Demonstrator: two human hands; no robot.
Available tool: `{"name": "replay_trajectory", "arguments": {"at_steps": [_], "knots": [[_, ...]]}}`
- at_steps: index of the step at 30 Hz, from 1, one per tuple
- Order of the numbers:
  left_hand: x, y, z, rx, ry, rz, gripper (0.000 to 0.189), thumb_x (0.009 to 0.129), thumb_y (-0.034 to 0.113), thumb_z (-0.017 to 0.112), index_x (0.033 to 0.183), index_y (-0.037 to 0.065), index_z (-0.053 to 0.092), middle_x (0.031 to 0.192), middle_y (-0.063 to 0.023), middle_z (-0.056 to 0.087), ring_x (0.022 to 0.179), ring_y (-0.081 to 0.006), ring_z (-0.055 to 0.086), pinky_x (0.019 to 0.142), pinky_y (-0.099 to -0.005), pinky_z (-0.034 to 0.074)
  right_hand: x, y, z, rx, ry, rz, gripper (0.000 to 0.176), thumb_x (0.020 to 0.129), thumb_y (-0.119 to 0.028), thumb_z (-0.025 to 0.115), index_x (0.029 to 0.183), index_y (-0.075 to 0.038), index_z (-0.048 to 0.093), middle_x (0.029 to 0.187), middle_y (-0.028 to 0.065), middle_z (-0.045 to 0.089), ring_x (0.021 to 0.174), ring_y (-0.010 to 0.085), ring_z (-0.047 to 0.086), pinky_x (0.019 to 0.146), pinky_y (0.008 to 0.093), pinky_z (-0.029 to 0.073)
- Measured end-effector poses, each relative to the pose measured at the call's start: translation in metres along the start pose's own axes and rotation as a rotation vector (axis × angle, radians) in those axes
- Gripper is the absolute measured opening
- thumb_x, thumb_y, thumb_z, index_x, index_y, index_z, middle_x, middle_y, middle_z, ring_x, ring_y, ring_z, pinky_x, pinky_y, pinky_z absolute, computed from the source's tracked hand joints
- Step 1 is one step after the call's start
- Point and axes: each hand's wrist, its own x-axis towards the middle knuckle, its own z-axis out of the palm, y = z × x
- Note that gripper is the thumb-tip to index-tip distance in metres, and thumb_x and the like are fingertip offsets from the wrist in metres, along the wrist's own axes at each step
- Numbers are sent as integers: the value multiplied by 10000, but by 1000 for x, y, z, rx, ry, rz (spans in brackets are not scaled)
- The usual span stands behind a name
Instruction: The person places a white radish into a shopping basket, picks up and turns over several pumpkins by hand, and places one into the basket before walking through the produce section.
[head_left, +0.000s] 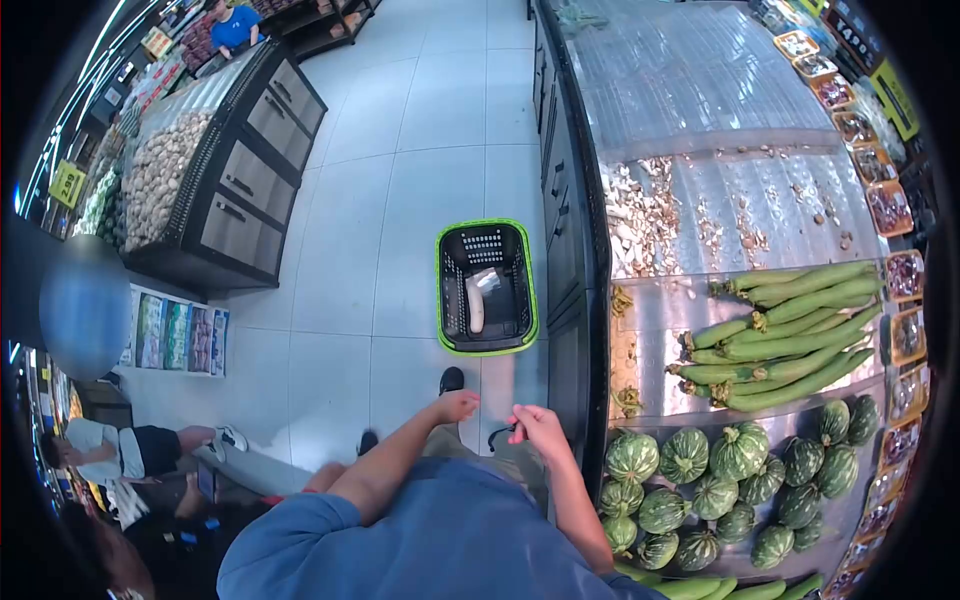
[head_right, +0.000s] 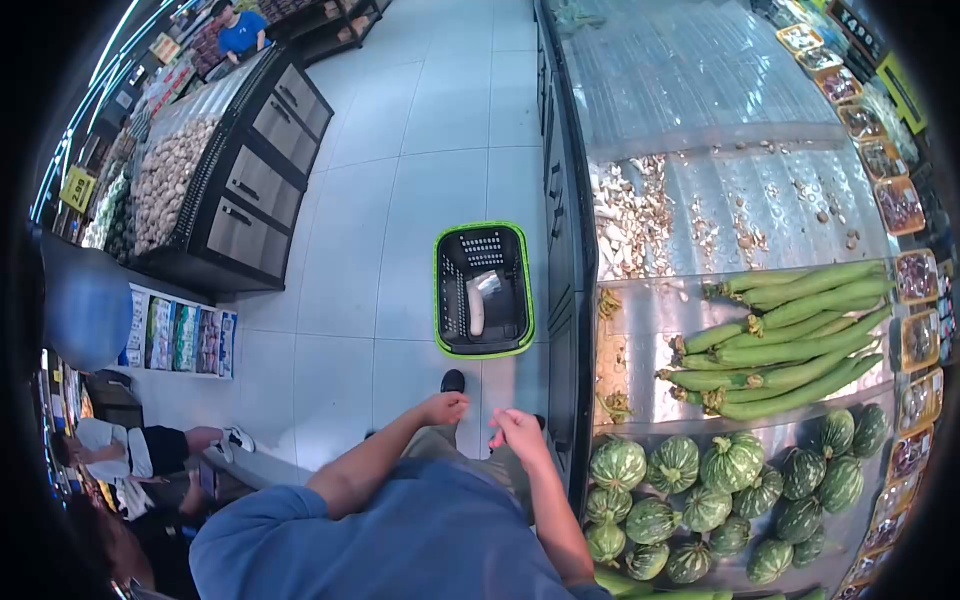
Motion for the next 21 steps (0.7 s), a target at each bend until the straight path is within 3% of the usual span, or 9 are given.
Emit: {"name": "replay_trajectory", "arguments": {"at_steps": [2,5,8,10,12,13,15,19,21], "knots": [[-42,-48,-8,-199,283,-147,320,958,271,560,1203,67,588,913,-114,684,762,-189,665,662,-339,551,32,24,0,46,-19,69,279,977,-244,559,899,19,611,589,64,587,541,173,614,576,283,527],[-114,-119,-22,-355,545,-630,324,927,196,485,1215,74,570,833,-116,657,679,-210,622,544,-355,519,77,72,-3,260,-20,204,245,945,-228,600,980,15,606,659,65,615,578,190,632,621,306,549],[-155,-182,-17,-667,578,-760,333,943,234,486,1229,78,553,882,-128,658,697,-237,640,561,-362,533,121,132,-26,240,76,368,259,931,-234,562,960,6,657,678,83,658,594,208,660,622,318,557],[-179,-173,-13,-752,716,-854,336,981,274,491,1271,106,520,984,-114,634,741,-248,645,618,-371,550,141,161,-59,-328,311,689,198,905,-161,562,1034,-29,635,776,96,689,613,211,662,609,337,550],[-183,-169,-2,-791,694,-795,351,985,288,487,1282,102,509,1009,-113,631,770,-251,653,641,-375,557,191,244,-128,-1137,159,427,222,926,-171,506,1009,-24,652,807,109,713,632,190,693,539,326,535],[-178,-165,3,-833,682,-717,367,989,302,484,1293,98,497,1035,-112,628,800,-254,660,664,-378,563,178,236,-127,-908,287,321,255,946,-196,486,1062,-33,643,791,110,710,621,182,691,527,310,529],[-157,-157,13,-830,624,-678,352,974,279,499,1274,95,522,991,-121,656,742,-238,666,597,-369,555,156,185,-108,-635,260,402,272,957,-175,471,1138,-44,625,779,119,706,622,193,689,542,305,537],[-111,-146,13,-600,390,-512,348,958,254,511,1255,78,548,927,-113,671,734,-205,664,629,-337,541,150,141,-88,-535,208,452,296,964,-133,450,1200,-25,594,808,138,704,650,215,697,552,317,547],[-86,-159,13,-444,291,-401,341,948,236,520,1243,70,561,901,-112,675,729,-195,662,638,-327,535,157,137,-83,-683,233,266,309,975,-97,417,1213,22,574,856,163,697,666,225,696,568,316,556]]}}
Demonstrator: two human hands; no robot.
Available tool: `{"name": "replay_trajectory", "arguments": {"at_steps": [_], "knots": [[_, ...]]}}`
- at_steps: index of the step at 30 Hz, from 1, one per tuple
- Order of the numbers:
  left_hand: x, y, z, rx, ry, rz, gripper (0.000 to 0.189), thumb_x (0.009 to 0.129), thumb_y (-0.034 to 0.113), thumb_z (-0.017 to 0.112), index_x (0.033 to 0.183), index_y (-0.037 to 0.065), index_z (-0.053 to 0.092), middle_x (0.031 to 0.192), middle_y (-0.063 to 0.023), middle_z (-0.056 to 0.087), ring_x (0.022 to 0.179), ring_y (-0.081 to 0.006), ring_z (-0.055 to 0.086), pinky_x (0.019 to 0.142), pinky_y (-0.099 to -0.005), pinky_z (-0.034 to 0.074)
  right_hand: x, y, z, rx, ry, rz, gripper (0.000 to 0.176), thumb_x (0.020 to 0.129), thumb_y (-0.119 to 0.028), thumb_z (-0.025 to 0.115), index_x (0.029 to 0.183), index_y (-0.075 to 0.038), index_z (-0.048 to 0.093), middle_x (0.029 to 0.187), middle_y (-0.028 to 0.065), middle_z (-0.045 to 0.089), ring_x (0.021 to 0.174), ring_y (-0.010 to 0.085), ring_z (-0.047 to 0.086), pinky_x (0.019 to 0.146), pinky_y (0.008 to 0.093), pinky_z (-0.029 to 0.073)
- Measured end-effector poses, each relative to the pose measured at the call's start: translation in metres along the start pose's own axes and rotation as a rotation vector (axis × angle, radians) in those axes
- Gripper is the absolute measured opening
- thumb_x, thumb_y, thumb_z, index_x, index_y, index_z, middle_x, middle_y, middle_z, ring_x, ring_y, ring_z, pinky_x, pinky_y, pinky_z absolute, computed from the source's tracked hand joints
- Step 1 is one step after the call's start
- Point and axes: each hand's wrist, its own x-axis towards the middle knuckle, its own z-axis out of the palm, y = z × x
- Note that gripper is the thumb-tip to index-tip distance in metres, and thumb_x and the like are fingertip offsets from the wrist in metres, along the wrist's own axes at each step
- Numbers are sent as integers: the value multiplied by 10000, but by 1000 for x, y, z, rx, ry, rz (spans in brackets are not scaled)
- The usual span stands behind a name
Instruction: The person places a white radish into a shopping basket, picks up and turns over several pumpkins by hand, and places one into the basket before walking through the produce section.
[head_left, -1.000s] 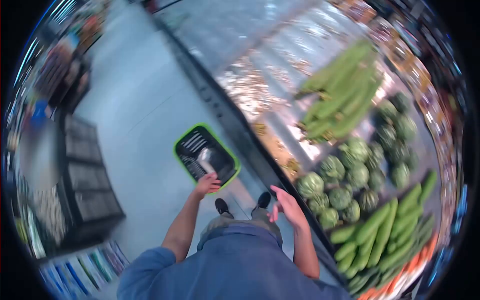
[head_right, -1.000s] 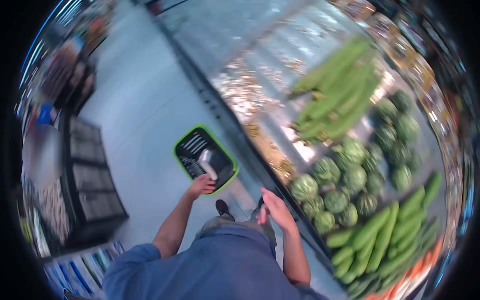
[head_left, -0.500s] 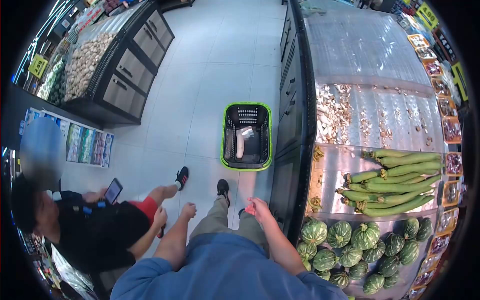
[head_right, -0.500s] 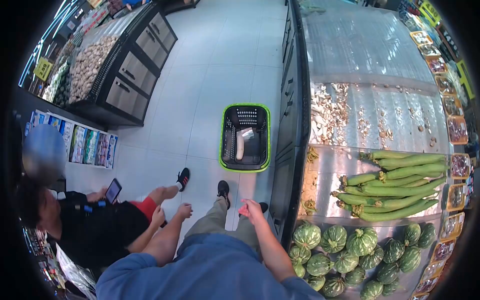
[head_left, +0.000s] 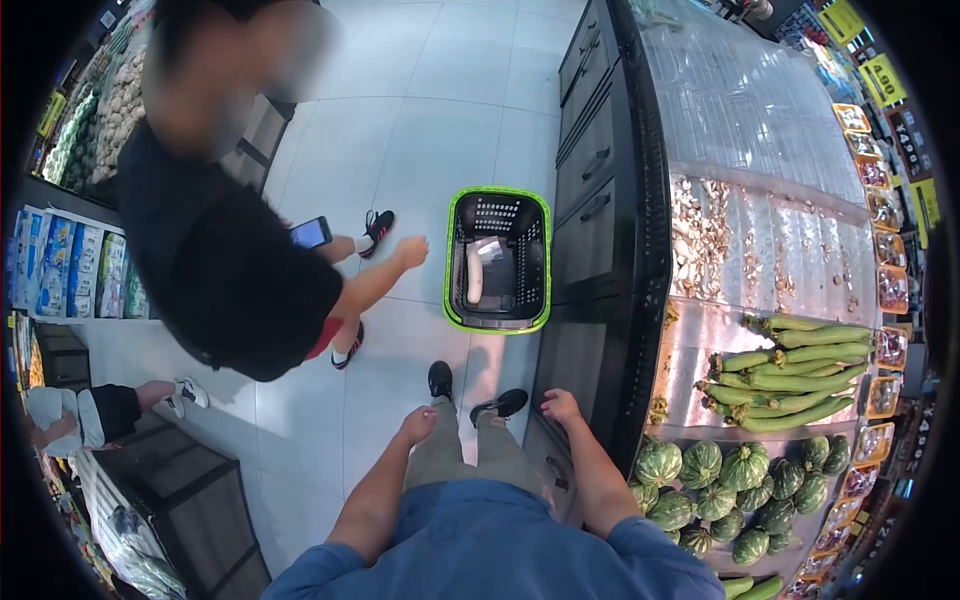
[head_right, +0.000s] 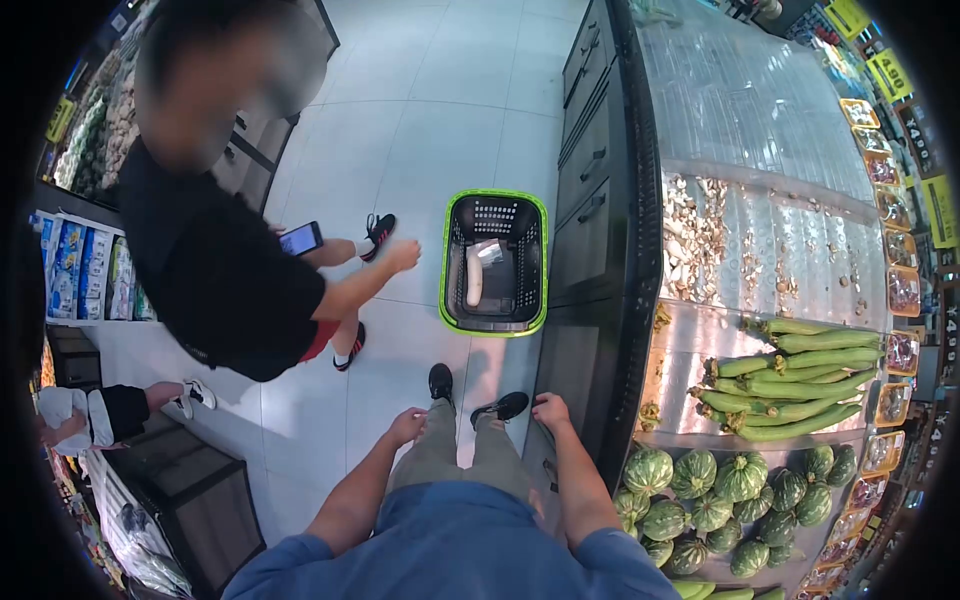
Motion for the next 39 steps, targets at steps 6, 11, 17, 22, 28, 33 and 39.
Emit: {"name": "replay_trajectory", "arguments": {"at_steps": [6,11,17,22,28,33,39], "knots": [[48,39,-41,214,21,358,308,934,191,529,1199,44,583,885,-126,682,707,-184,652,649,-334,528,-19,-68,44,311,58,-35,283,941,-13,464,1199,54,560,877,168,687,697,203,675,592,298,547],[27,61,-106,-154,117,155,281,953,175,508,1203,68,576,877,-104,678,662,-171,632,569,-315,505,-17,-53,103,10,-66,-202,340,913,-138,570,1197,47,590,910,132,694,737,164,683,667,298,550],[9,-25,-169,-111,197,-146,254,955,216,525,1182,110,568,870,-109,658,637,-182,608,541,-302,492,-62,-42,119,-41,-42,-163,322,896,-108,560,1173,46,614,938,140,702,765,187,690,698,315,559],[2,-45,-181,-39,180,-259,215,941,213,537,1141,140,570,865,-112,658,624,-219,609,525,-334,491,-50,28,94,-175,85,-65,339,879,-136,566,1175,20,626,906,117,715,790,195,697,702,331,557],[6,-29,-163,-29,106,-181,211,941,208,542,1136,134,576,862,-109,666,625,-228,619,514,-359,487,-65,31,70,-238,238,47,329,903,-196,529,1140,-1,645,869,112,730,731,195,705,695,333,548],[29,36,-121,51,-2,36,261,960,232,528,1174,92,582,876,-102,677,632,-176,623,516,-319,488,-61,-2,87,-68,183,31,297,853,-184,539,1071,-45,684,825,130,723,760,227,714,731,360,542],[39,74,-89,131,-90,182,273,957,213,522,1177,65,588,877,-104,686,648,-180,643,560,-304,512,-71,-49,114,-86,70,-194,352,899,-158,488,1161,28,632,796,153,720,703,225,713,705,344,547]]}}
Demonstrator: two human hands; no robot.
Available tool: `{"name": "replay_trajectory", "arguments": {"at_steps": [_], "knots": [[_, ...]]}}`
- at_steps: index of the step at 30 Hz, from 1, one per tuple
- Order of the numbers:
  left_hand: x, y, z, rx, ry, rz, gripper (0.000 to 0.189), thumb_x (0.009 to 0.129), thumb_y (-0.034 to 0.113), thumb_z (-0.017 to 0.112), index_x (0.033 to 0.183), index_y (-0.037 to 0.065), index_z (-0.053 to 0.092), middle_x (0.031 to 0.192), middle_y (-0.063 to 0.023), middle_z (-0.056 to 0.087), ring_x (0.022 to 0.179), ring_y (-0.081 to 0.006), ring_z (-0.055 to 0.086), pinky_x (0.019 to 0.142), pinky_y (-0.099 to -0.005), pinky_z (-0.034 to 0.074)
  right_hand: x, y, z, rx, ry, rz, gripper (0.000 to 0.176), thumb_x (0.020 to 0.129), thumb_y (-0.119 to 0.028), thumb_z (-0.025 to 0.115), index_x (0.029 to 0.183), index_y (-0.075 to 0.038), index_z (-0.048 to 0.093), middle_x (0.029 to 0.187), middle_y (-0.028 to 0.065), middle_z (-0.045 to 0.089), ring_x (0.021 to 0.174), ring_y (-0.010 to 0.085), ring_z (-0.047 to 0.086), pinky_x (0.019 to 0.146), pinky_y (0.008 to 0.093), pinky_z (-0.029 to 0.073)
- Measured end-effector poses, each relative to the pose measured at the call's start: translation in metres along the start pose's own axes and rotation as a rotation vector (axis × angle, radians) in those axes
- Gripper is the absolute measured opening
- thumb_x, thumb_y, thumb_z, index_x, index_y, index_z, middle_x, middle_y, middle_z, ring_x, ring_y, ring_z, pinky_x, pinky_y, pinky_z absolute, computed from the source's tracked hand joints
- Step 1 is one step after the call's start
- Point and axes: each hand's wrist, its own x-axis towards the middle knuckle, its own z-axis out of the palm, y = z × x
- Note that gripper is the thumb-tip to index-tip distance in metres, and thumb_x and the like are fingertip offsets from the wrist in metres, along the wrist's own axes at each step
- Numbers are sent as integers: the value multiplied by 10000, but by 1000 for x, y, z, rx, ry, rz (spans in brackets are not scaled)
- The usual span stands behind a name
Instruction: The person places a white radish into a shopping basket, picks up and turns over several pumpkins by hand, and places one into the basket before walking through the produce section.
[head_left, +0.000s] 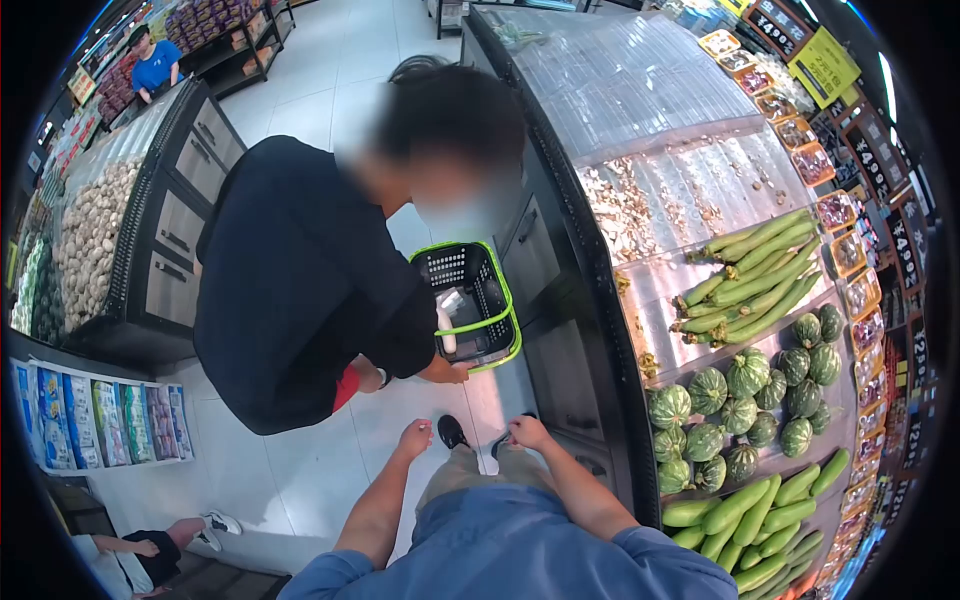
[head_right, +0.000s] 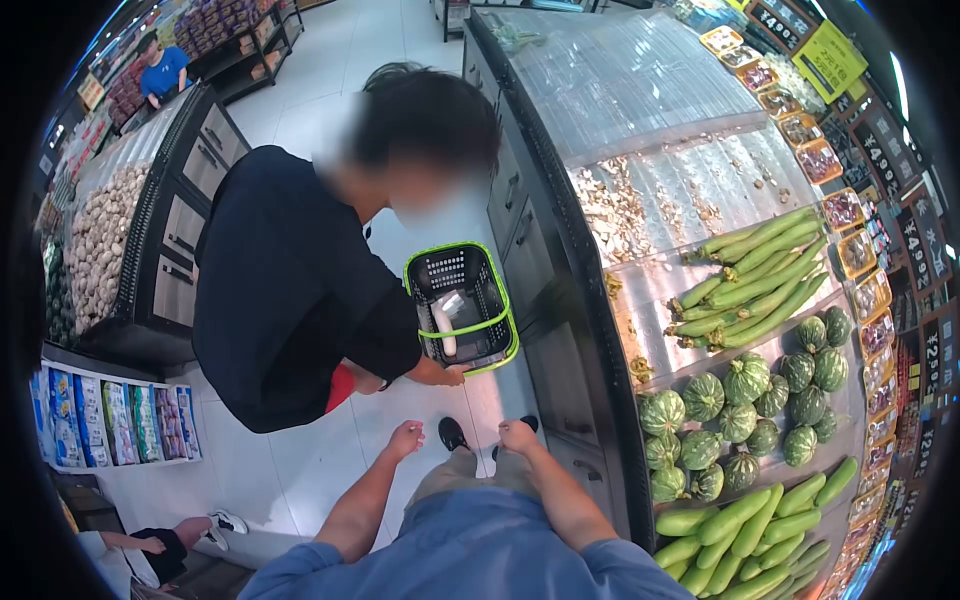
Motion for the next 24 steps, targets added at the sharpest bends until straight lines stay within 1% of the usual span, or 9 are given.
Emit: {"name": "replay_trajectory", "arguments": {"at_steps": [1,3,5,8,12,14,15,19,24], "knots": [[-1,-2,2,9,-7,-2,273,957,213,522,1177,65,588,877,-104,686,648,-180,643,560,-304,512,-6,-8,1,-47,-6,-60,346,921,-155,483,1159,57,617,800,162,721,685,225,713,694,338,553],[6,-7,1,74,-3,4,264,953,208,520,1155,59,602,857,-109,687,641,-188,648,571,-315,522,-12,-16,1,25,7,-33,353,927,-169,491,1164,57,622,771,153,714,647,209,703,645,329,551],[8,-22,-2,113,3,-11,257,948,209,526,1140,58,609,847,-114,687,634,-191,649,568,-319,524,-20,-17,0,232,-32,78,349,933,-185,497,1144,55,636,728,133,703,615,187,691,581,313,540],[-2,-42,-11,136,5,-65,247,944,211,533,1123,59,609,818,-114,683,613,-194,643,546,-327,522,-15,17,2,182,-13,80,345,935,-197,499,1139,39,645,689,117,691,597,166,682,535,295,527],[-24,-52,-24,142,6,-177,232,949,218,524,1118,71,584,792,-102,667,585,-190,621,492,-335,506,-26,58,-12,177,-33,151,344,921,-197,503,1136,27,651,694,123,696,601,174,688,543,291,533],[-30,-55,-30,133,6,-207,232,951,222,523,1121,74,577,791,-100,662,578,-186,612,482,-333,501,-32,76,-15,87,51,281,347,904,-204,512,1145,1,655,715,118,707,627,182,699,556,298,536],[-31,-56,-32,120,6,-240,232,953,226,522,1125,78,570,790,-99,657,571,-183,603,473,-332,496,-37,85,-18,87,52,276,347,904,-204,512,1145,1,655,715,118,707,627,182,699,556,298,536],[-31,-57,-39,134,31,-234,243,949,240,537,1123,74,572,802,-107,657,572,-182,599,473,-329,494,-50,94,-27,33,73,358,356,892,-201,506,1163,-21,649,759,115,722,664,177,710,590,310,544],[-24,-36,-35,126,11,-121,250,968,233,511,1134,59,577,813,-105,664,588,-181,613,483,-326,496,-45,90,-25,9,52,375,339,888,-197,497,1143,-38,654,778,125,726,686,171,711,609,304,543]]}}
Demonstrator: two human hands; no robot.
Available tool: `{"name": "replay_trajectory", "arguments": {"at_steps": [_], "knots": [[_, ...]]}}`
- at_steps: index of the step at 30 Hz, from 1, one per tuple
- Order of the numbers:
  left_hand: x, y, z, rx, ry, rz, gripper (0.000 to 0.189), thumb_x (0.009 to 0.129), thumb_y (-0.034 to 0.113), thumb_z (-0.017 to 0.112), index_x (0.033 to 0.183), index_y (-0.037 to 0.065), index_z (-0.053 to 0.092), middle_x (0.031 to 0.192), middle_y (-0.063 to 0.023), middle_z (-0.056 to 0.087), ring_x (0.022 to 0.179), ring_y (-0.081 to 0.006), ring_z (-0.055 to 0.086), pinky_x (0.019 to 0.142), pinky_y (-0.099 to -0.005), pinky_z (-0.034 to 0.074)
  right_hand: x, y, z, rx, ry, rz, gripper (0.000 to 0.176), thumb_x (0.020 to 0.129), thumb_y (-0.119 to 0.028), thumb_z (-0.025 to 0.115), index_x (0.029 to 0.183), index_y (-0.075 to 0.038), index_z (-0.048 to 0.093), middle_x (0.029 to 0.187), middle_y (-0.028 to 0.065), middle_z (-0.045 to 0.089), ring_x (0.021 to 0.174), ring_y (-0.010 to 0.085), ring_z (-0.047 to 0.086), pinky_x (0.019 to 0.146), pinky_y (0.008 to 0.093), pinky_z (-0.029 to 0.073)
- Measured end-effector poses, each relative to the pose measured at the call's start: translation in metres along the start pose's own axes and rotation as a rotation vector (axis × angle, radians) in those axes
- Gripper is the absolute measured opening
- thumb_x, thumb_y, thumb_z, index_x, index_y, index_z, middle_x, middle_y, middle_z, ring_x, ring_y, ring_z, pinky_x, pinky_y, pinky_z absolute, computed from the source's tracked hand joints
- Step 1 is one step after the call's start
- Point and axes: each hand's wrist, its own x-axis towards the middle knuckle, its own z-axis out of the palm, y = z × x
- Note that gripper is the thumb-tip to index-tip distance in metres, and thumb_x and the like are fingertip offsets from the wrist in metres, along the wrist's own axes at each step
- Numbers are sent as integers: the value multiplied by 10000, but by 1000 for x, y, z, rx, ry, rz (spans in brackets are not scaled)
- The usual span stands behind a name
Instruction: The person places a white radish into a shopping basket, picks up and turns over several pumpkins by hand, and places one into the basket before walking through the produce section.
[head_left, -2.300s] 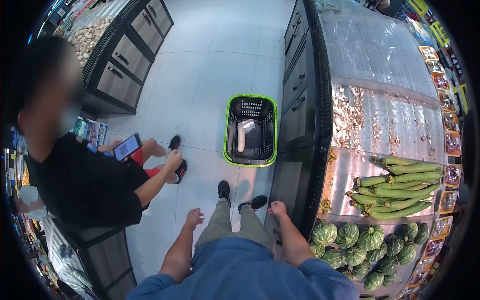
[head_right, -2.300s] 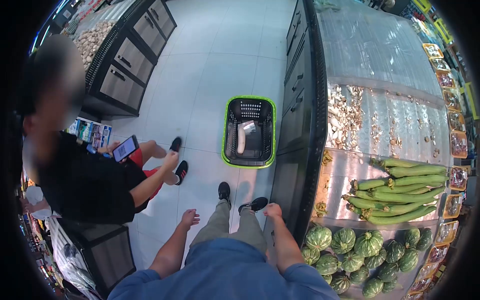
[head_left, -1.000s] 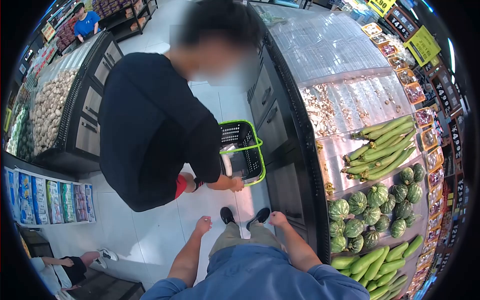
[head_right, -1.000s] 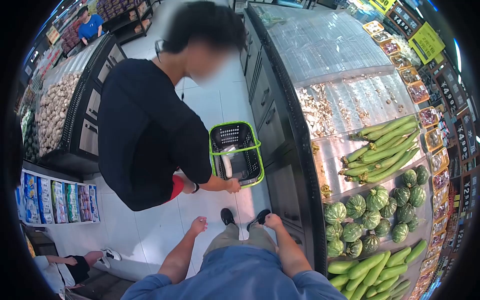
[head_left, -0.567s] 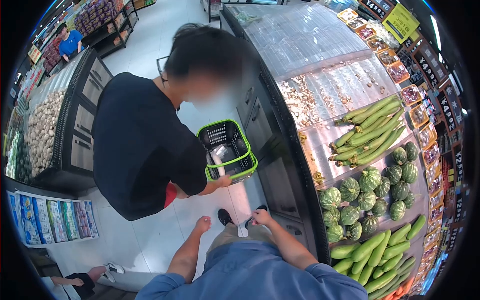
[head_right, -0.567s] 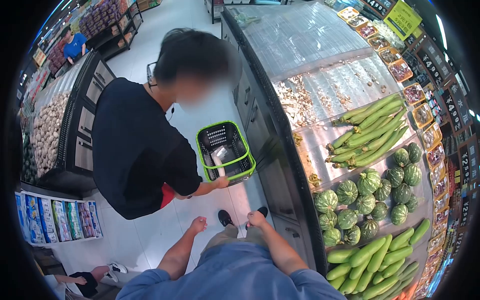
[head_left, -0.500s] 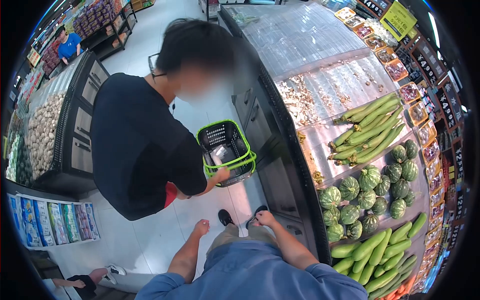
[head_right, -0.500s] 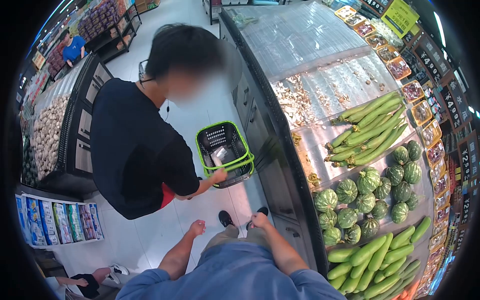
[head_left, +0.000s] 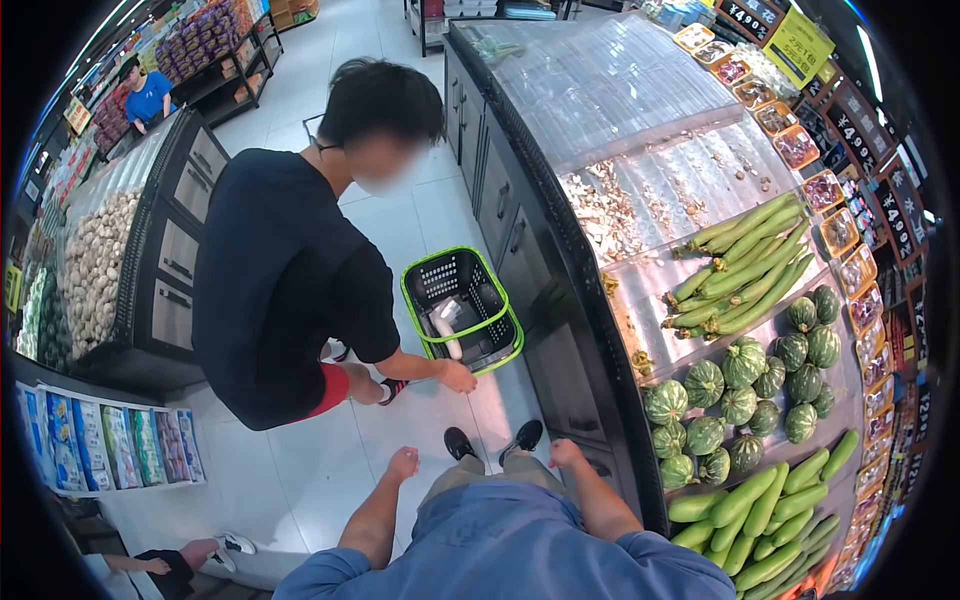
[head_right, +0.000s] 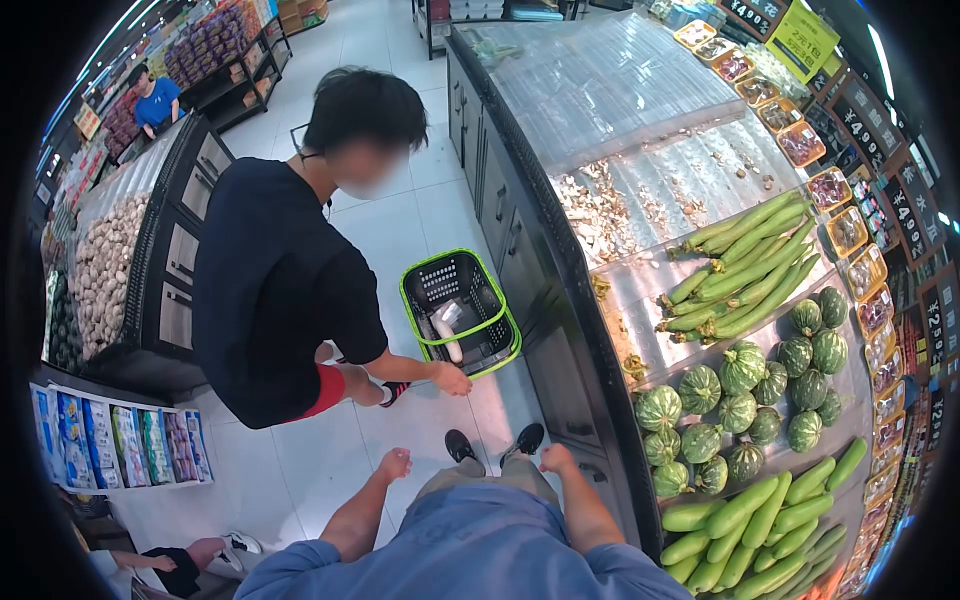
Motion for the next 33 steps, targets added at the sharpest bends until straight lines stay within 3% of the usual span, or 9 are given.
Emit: {"name": "replay_trajectory", "arguments": {"at_steps": [5,12,22,24,25,26,27,29,33], "knots": [[7,15,5,-9,6,21,268,971,230,506,1165,60,578,838,-103,674,605,-177,623,506,-322,503,8,-39,11,-28,-14,-207,330,897,-181,502,1130,5,643,792,126,723,692,189,705,639,314,549],[6,2,9,-62,-6,-15,282,961,241,509,1178,71,572,873,-98,677,624,-178,630,517,-320,504,6,-92,35,261,-106,-207,347,923,-157,471,1164,53,608,834,151,718,691,210,701,673,328,568],[-6,-30,-4,-76,10,-135,258,938,227,526,1149,87,575,820,-96,668,622,-173,625,530,-323,499,10,-80,34,36,-119,-200,340,941,-173,493,1196,21,606,836,140,720,730,210,716,686,333,572],[27,-75,-9,-376,-112,-52,217,922,185,552,1127,115,576,773,-87,660,620,-172,624,544,-327,509,50,-27,47,-64,-56,-251,350,942,-185,499,1212,11,604,819,136,721,732,225,720,713,328,569],[49,-91,-7,53,-122,62,214,910,159,563,1124,140,571,747,-76,660,627,-158,629,558,-340,522,38,-33,35,-190,-29,-299,351,937,-159,484,1216,21,599,811,146,719,731,221,720,709,334,568],[37,-67,-5,-128,-91,-117,225,902,169,564,1125,141,569,729,-58,660,627,-135,634,578,-341,531,43,-26,32,-54,-70,-197,352,934,-134,464,1212,39,592,842,166,717,743,219,720,697,349,568],[63,-85,-8,-68,-180,-36,207,904,209,559,1087,127,607,796,-100,693,704,-202,675,650,-370,549,47,-19,30,0,-70,-178,354,928,-124,471,1214,53,581,880,181,713,741,222,718,683,351,567],[57,-50,6,240,105,-6,234,908,258,545,1052,105,647,908,-156,707,845,-320,681,780,-399,548,28,-30,17,118,-75,-131,351,938,-141,489,1223,46,570,901,169,709,734,227,708,661,339,568],[77,-9,11,220,129,87,268,910,277,527,1046,95,668,1000,-194,693,963,-388,645,881,-417,516,-1,-51,-2,153,-53,-111,335,948,-124,485,1223,49,567,900,167,706,750,221,703,667,332,576]]}}
